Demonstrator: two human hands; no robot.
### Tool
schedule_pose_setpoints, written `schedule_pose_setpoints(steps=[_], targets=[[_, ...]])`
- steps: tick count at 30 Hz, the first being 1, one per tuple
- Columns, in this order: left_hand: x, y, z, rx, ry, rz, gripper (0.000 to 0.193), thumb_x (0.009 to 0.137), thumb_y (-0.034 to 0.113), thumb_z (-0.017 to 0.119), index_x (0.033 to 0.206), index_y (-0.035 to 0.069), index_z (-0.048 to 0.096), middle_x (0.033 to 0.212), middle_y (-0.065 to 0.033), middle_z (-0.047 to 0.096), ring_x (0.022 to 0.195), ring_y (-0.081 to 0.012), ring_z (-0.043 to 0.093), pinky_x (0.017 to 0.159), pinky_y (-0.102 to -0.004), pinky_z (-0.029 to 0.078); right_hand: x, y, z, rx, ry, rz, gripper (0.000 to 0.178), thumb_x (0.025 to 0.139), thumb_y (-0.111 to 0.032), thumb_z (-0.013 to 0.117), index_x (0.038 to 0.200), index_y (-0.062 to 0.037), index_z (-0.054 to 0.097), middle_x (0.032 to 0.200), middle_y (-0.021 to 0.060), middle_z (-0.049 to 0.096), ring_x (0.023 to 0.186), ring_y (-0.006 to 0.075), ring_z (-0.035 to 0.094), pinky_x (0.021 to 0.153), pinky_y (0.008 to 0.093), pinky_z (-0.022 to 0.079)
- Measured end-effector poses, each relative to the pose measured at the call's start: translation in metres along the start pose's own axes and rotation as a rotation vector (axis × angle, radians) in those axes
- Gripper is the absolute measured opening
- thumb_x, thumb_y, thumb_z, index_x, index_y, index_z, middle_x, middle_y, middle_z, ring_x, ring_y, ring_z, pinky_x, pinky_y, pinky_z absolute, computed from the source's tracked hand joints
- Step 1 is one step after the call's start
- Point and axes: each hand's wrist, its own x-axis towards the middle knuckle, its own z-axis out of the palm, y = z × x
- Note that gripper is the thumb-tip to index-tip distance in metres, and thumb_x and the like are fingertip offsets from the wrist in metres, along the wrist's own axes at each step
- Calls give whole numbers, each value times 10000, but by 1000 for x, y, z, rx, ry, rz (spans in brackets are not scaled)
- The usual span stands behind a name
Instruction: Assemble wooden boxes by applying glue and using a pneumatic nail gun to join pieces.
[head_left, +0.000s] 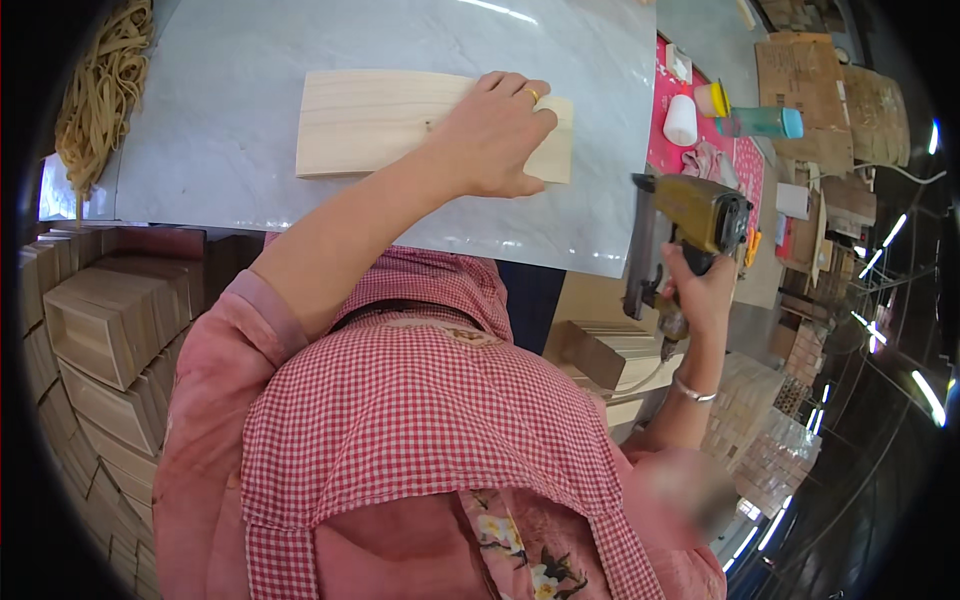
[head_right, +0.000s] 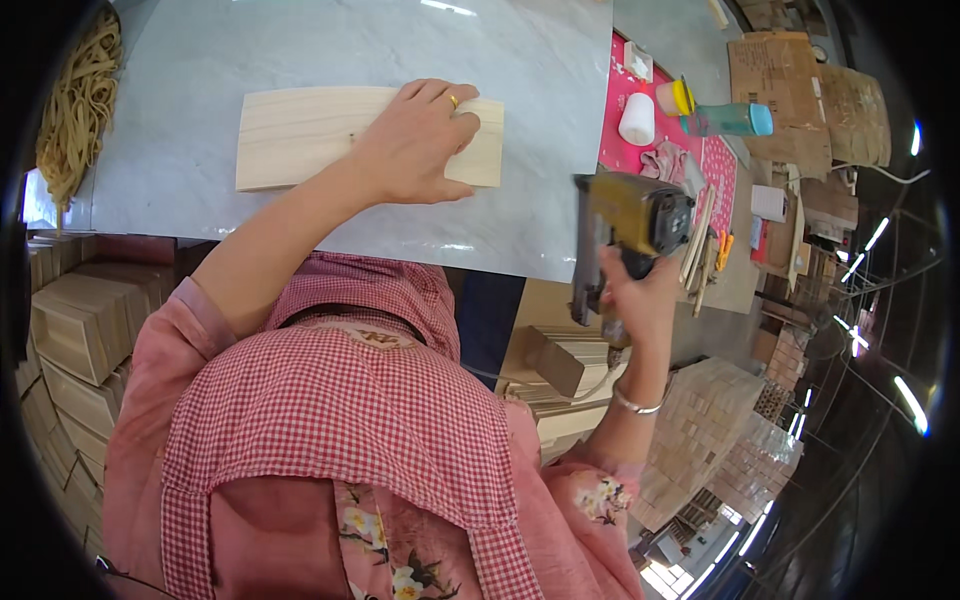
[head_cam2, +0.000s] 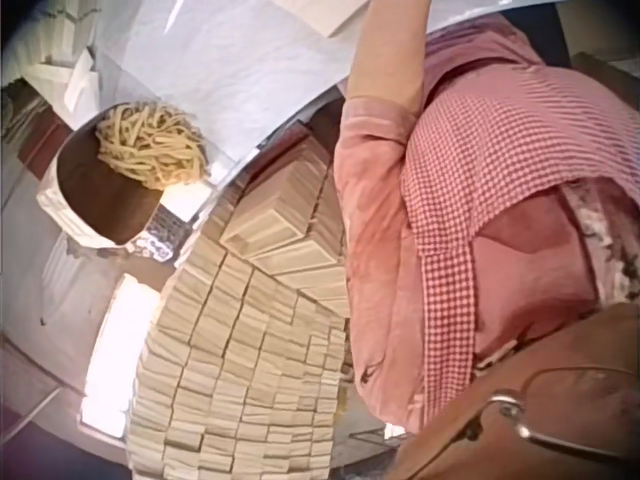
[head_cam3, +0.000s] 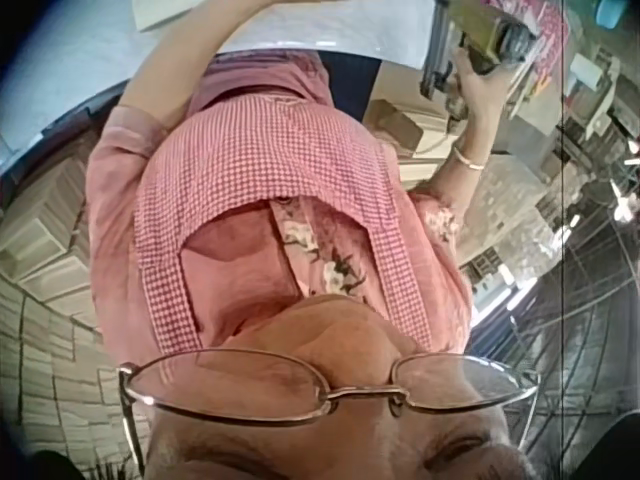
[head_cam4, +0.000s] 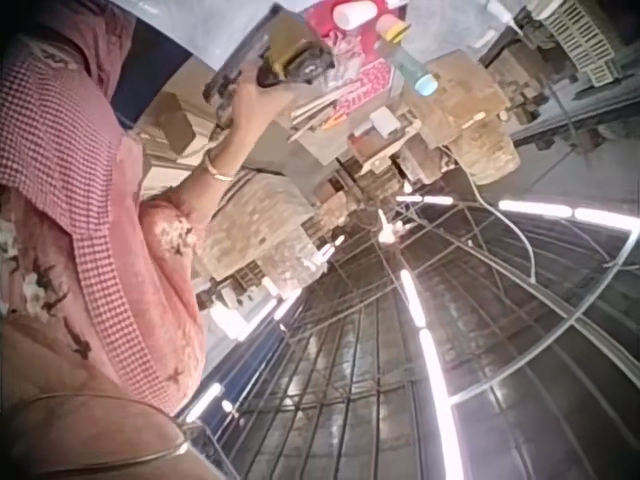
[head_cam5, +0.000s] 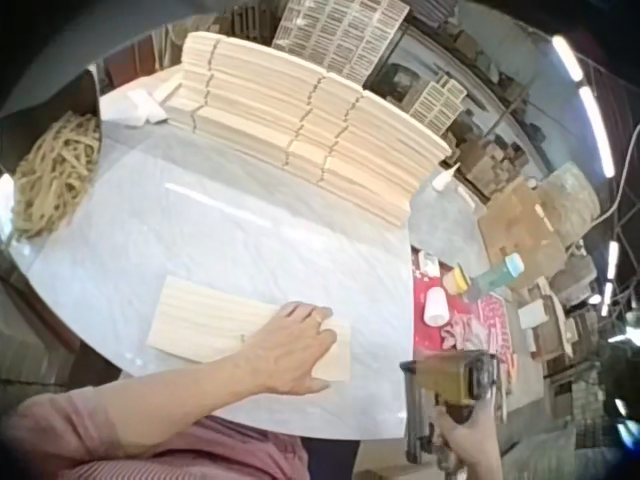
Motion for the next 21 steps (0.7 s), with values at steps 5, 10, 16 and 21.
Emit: schedule_pose_setpoints(steps=[5, 10, 16, 21], targets=[[3, 2, 0, 9, -38, -28, 466, 717, 407, 795, 990, 45, 689, 1343, -181, 585, 1209, -326, 506, 1092, -422, 361, -40, -33, 22, 81, -167, -35, 159, 875, -97, 765, 908, 17, 657, 611, 24, 586, 435, 95, 491, 407, 228, 408], [2, 2, -2, 12, -43, -33, 494, 719, 410, 792, 1037, 42, 710, 1326, -183, 601, 1175, -322, 517, 1082, -414, 366, -48, -43, 31, 105, -210, -26, 172, 886, -103, 772, 917, 18, 654, 616, 22, 587, 435, 89, 487, 399, 225, 405], [2, 3, -1, 7, -17, -30, 481, 715, 397, 794, 1028, 41, 711, 1296, -180, 612, 1156, -320, 523, 1069, -410, 374, -47, -42, 35, 117, -226, 1, 168, 901, -107, 761, 923, 18, 650, 619, 22, 587, 426, 92, 486, 399, 228, 414], [2, 3, -1, 9, -2, -29, 469, 712, 389, 791, 1018, 41, 713, 1280, -177, 617, 1149, -318, 528, 1061, -407, 380, -47, -45, 40, 124, -207, -27, 159, 914, -103, 748, 937, 18, 648, 610, 19, 580, 425, 96, 488, 403, 227, 421]])
